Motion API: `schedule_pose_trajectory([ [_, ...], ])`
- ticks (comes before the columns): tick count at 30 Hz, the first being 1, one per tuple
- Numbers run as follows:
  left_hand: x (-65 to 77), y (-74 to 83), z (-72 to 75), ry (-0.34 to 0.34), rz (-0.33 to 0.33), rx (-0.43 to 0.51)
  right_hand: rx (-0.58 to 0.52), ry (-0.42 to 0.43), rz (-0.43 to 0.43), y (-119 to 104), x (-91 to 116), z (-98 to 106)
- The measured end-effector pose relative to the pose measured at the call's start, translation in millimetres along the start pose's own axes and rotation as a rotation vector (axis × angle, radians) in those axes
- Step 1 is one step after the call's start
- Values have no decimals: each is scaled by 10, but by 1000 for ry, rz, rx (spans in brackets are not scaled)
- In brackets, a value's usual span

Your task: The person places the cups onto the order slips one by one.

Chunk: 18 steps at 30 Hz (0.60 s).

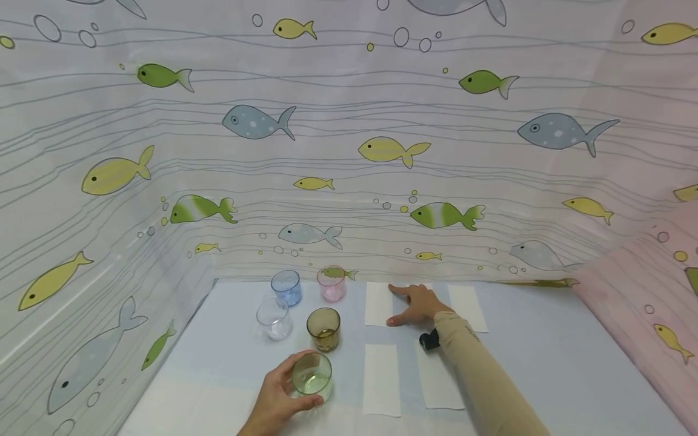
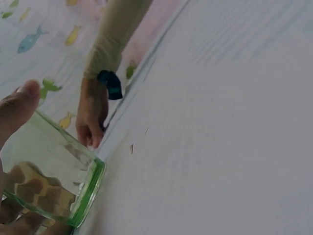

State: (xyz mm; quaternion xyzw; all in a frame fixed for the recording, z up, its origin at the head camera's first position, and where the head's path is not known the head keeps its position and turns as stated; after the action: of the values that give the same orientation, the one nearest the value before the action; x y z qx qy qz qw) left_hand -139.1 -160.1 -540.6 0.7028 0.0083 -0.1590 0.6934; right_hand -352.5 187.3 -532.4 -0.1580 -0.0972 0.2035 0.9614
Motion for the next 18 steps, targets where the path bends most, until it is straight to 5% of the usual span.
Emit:
schedule_pose_trajectory([
  [8,-61,67,33,-72,-100,44,-42,6,-12,4,-1,5],
  [18,-540,664,23,-118,-151,86,-60,-5,-23,1,-20,3],
])
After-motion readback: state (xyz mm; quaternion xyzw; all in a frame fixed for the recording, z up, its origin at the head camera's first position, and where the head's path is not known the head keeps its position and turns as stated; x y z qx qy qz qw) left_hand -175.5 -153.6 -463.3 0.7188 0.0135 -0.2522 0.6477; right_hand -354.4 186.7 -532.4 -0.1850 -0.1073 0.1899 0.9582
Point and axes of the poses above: each hand's wrist, its own x-axis away from the middle knuckle, its own z-axis out of the back of the hand, y = z × x, the point moved 1 cm from there along -x, towards the middle knuckle, and after that the axes turned 10 degrees about x, right-handed, at the moved point
